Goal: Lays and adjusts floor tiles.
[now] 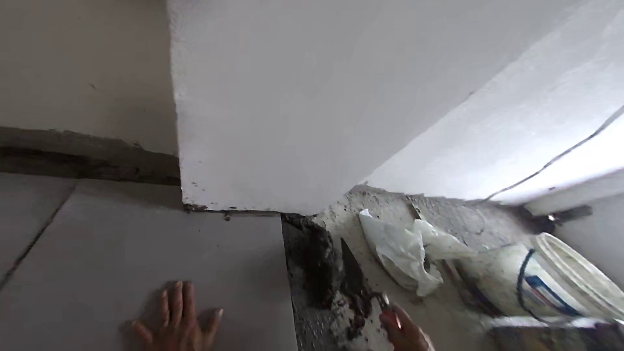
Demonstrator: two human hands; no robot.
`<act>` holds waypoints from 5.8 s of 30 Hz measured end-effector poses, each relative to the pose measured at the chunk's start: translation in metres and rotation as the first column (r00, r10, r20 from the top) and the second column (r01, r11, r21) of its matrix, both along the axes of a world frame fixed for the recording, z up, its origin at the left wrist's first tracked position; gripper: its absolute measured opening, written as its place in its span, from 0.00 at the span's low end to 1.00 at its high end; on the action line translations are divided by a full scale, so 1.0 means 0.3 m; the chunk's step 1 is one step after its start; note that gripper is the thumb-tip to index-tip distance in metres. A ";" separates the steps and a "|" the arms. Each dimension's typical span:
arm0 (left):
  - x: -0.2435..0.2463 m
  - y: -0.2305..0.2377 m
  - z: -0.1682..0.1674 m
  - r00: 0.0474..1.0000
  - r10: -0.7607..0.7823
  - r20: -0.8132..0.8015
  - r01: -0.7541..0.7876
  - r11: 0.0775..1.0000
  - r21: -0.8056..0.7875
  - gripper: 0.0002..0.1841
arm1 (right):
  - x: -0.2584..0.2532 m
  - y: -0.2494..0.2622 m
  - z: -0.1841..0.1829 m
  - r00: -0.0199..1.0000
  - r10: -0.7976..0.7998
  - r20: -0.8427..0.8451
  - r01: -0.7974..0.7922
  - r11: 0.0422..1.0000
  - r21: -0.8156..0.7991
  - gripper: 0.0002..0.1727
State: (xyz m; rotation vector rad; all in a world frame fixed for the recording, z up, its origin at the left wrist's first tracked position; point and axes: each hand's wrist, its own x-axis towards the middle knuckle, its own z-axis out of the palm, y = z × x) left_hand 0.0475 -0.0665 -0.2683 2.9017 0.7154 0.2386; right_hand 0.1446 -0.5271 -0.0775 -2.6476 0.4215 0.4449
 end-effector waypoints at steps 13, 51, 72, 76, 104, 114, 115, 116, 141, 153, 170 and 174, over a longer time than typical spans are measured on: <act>0.008 -0.002 0.010 0.998 -0.014 -0.056 0.010 0.997 -0.074 0.62 | -0.562 -0.258 -0.347 0.896 0.061 -0.439 -0.153 0.972 -0.177 0.42; 0.036 0.005 0.046 0.994 0.089 -0.064 -0.092 0.994 -0.056 0.59 | 0.212 1.343 -0.310 0.775 0.593 0.217 -0.627 0.680 0.381 0.26; 0.148 0.128 0.047 1.000 -0.006 0.019 0.009 0.985 -0.174 0.57 | 0.322 1.813 -0.214 0.840 0.538 0.076 -0.483 0.676 0.557 0.28; 0.282 0.207 0.025 0.997 -0.015 0.080 0.032 0.976 -0.214 0.57 | 0.377 1.813 -0.254 0.779 0.625 0.055 -0.579 0.681 0.448 0.27; 0.292 0.207 0.024 0.997 -0.012 0.080 0.031 0.970 -0.242 0.55 | 0.366 1.908 -0.246 0.796 0.594 0.117 -0.576 0.683 0.450 0.25; 0.301 0.188 -0.012 0.973 0.054 0.223 0.006 0.966 -0.259 0.53 | 0.436 1.834 -0.303 0.784 0.601 0.153 -0.603 0.681 0.414 0.28; 0.303 0.188 -0.011 0.978 0.048 0.205 0.007 0.966 -0.257 0.54 | 0.455 1.831 -0.310 0.789 0.607 0.100 -0.589 0.699 0.404 0.28; 0.305 0.186 -0.011 0.981 0.045 0.191 0.004 0.968 -0.249 0.54 | 0.472 1.830 -0.306 0.799 0.596 0.079 -0.569 0.708 0.419 0.27; 0.320 0.177 0.020 0.987 0.077 0.140 -0.037 0.963 -0.268 0.53 | 0.376 1.813 -0.273 0.757 0.636 0.151 -0.640 0.674 0.370 0.28; 0.323 0.190 0.017 0.989 0.055 0.134 -0.016 0.962 -0.271 0.55 | 0.363 1.829 -0.199 0.753 0.634 0.177 -0.651 0.677 0.343 0.27; 0.303 0.185 0.023 0.989 0.010 0.144 0.028 0.966 -0.257 0.47 | 0.355 1.898 -0.244 0.731 0.672 0.117 -0.652 0.638 0.410 0.26; 0.299 0.185 0.022 0.984 0.024 0.176 0.022 0.966 -0.256 0.44 | 0.337 1.913 -0.250 0.689 0.703 0.175 -0.710 0.606 0.359 0.27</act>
